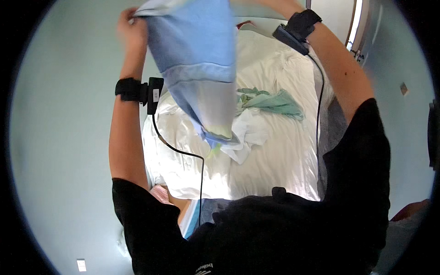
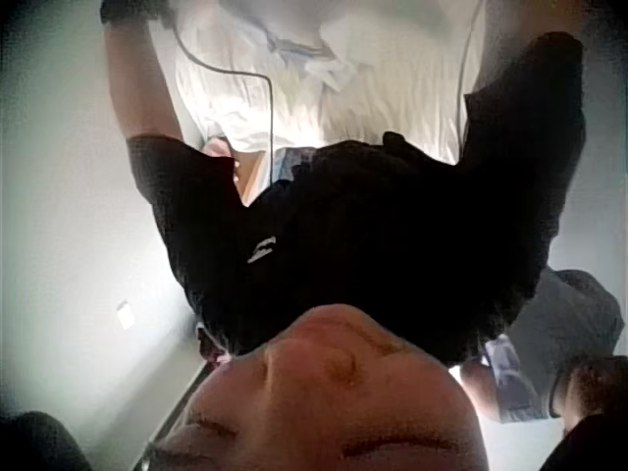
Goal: The person folds a blue and green checkered pillowcase, a white towel, and a green floral pillowcase by hand on a bed.
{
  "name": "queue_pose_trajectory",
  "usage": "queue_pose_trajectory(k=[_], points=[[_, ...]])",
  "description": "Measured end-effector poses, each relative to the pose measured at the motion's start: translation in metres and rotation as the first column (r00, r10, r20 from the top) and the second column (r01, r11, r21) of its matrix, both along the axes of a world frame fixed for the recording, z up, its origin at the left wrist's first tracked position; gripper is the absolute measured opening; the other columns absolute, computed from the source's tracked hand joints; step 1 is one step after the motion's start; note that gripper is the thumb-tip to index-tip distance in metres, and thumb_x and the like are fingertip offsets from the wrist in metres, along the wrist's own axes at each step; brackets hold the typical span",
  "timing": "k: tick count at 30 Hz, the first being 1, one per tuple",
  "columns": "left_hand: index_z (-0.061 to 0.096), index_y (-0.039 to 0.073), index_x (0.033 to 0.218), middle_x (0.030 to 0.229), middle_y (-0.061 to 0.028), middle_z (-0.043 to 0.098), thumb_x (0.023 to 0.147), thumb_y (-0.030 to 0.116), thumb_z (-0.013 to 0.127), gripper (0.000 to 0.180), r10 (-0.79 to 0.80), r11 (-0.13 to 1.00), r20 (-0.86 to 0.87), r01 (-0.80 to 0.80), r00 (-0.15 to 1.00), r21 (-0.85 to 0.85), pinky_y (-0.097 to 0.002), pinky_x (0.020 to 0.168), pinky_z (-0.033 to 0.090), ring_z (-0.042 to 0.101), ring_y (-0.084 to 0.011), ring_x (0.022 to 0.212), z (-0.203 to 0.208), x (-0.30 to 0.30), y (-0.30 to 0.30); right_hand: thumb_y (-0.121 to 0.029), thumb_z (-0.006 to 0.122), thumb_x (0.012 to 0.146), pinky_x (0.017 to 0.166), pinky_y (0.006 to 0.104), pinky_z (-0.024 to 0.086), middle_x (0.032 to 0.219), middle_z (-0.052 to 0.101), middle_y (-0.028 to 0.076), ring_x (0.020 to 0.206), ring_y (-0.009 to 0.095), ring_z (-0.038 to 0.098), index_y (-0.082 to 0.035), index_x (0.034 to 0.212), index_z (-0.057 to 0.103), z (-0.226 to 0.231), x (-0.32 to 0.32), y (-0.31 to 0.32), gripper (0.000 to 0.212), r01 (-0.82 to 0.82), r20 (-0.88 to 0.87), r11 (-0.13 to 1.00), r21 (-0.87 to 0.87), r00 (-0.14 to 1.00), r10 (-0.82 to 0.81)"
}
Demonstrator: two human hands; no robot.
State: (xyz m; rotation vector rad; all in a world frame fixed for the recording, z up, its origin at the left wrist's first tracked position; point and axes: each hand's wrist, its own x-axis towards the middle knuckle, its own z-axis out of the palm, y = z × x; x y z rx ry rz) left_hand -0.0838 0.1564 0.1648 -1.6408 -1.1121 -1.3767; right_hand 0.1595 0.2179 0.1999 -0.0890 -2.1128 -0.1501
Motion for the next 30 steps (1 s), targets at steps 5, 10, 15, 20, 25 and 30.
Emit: queue_pose_trajectory(k=[5, 10, 15, 20, 25, 30], points=[[0.055, 0.003, 0.088, 0.075, -0.0064, 0.054, 0.073, 0.004, 0.045, 0.018, -0.198, 0.975, 0.446, 0.222, 0.873, -0.001, -0.0238, 0.055, 0.04, 0.05, -0.0127, 0.06, 0.004, -0.026, -0.006, -0.018, 0.051, 0.074, 0.057, 0.0329, 0.042, 0.071, 0.057, 0.017, 0.061, 0.026, 0.056, 0.0, 0.078, 0.058, 0.013, 0.004, -0.009, 0.019, 0.096, -0.005, 0.989, 0.11, 0.995, -0.096], [0.053, 0.004, 0.091, 0.074, -0.0051, 0.053, 0.075, 0.008, 0.047, 0.018, -0.159, 0.97, 0.551, 0.235, 0.819, -0.069, -0.0229, 0.055, 0.039, 0.048, -0.0103, 0.061, 0.012, -0.025, -0.006, -0.018, 0.052, 0.074, 0.056, 0.0322, 0.042, 0.072, 0.057, 0.017, 0.062, 0.028, 0.055, 0.001, 0.077, 0.058, 0.025, -0.008, -0.007, 0.019, 0.082, -0.013, 0.952, 0.296, 0.997, -0.082], [0.048, 0.003, 0.098, 0.079, -0.0069, 0.053, 0.077, 0.011, 0.048, 0.022, -0.379, 0.91, 0.647, 0.394, 0.662, 0.13, -0.0251, 0.06, 0.039, 0.048, -0.0132, 0.069, 0.018, -0.018, -0.006, -0.019, 0.051, 0.074, 0.055, 0.0325, 0.042, 0.071, 0.057, 0.018, 0.061, 0.029, 0.055, 0.002, 0.076, 0.058, 0.048, -0.016, -0.012, 0.021, 0.121, -0.134, 0.972, 0.202, 0.986, -0.095], [0.035, 0.004, 0.112, 0.105, -0.0114, 0.045, 0.078, 0.023, 0.052, 0.043, -0.553, 0.752, 0.64, 0.65, 0.534, 0.108, -0.0329, 0.075, 0.039, 0.044, -0.0196, 0.093, 0.027, -0.048, -0.033, -0.018, 0.051, 0.075, 0.058, 0.0333, 0.043, 0.071, 0.057, 0.019, 0.062, 0.03, 0.055, 0.003, 0.077, 0.059, 0.063, -0.048, -0.035, 0.022, 0.047, -0.231, 0.998, 0.044, 0.972, -0.036], [0.038, 0.005, 0.104, 0.092, -0.0068, 0.046, 0.08, 0.033, 0.05, 0.039, -0.394, 0.792, 0.825, 0.605, 0.405, 0.081, -0.0323, 0.071, 0.039, 0.045, -0.0157, 0.083, -0.125, -0.011, -0.031, -0.016, 0.053, 0.074, 0.062, 0.0345, 0.043, 0.072, 0.057, 0.021, 0.066, 0.032, 0.056, 0.004, 0.077, 0.059, 0.083, -0.059, -0.018, 0.021, 0.101, -0.342, 0.991, 0.093, 0.938, -0.064], [0.031, 0.004, 0.12, 0.107, -0.0097, 0.044, 0.076, 0.017, 0.049, 0.049, -0.261, 0.246, 0.881, 0.91, 0.394, -0.334, -0.0278, 0.079, 0.038, 0.045, -0.0163, 0.09, -0.263, 0.055, -0.05, -0.018, 0.057, 0.069, 0.063, 0.036, 0.043, 0.069, 0.057, 0.022, 0.066, 0.033, 0.056, 0.005, 0.071, 0.059, 0.121, -0.084, -0.011, 0.023, 0.145, -0.29, 0.986, -0.082, 0.943, -0.163]])
